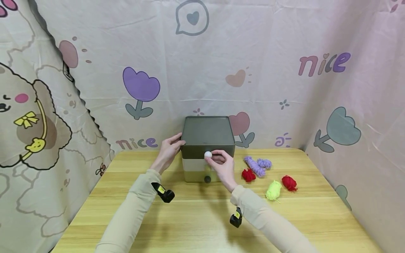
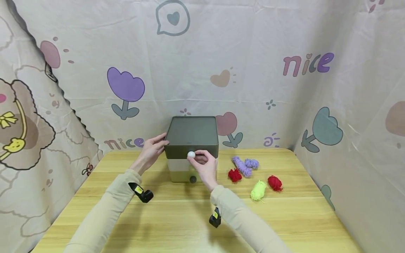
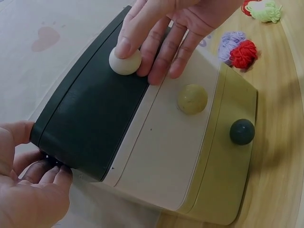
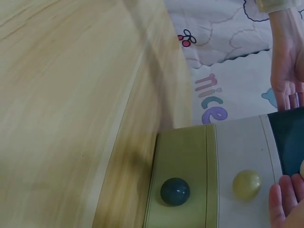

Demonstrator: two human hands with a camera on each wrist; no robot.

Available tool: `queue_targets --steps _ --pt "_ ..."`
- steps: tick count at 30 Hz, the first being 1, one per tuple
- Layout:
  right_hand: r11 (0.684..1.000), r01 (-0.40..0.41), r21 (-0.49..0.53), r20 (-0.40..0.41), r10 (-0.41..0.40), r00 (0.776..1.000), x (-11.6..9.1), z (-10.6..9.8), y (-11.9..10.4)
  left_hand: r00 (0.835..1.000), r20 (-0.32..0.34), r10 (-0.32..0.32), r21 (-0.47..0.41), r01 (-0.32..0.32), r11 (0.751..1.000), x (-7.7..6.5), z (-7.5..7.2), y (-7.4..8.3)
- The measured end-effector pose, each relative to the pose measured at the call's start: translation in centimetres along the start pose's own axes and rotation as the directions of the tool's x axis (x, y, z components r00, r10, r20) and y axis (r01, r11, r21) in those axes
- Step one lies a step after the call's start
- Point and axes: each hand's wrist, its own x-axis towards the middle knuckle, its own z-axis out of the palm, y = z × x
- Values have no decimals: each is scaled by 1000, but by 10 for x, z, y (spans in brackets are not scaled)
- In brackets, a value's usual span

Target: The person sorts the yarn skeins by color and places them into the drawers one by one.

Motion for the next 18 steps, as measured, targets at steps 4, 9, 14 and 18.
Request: queue_targets --steps 4,9,14,18 --pt "1000 -3 -13 -14 3 1000 -3 2 -8 1000 -8 -7 11 7 1000 0 0 1" --pt "999 21 -27 -16 -21 1000 -12 4 -29 1000 -16 -10 28 11 1000 0 1 1" --pt "999 23 -37 -16 -23 1000 -15 4 -36 1000 -10 -10 9 10 1000 0 1 1" --pt "999 20 -49 -6 -21 1000 -15 3 -37 1000 -6 -9 11 9 1000 1 0 1"
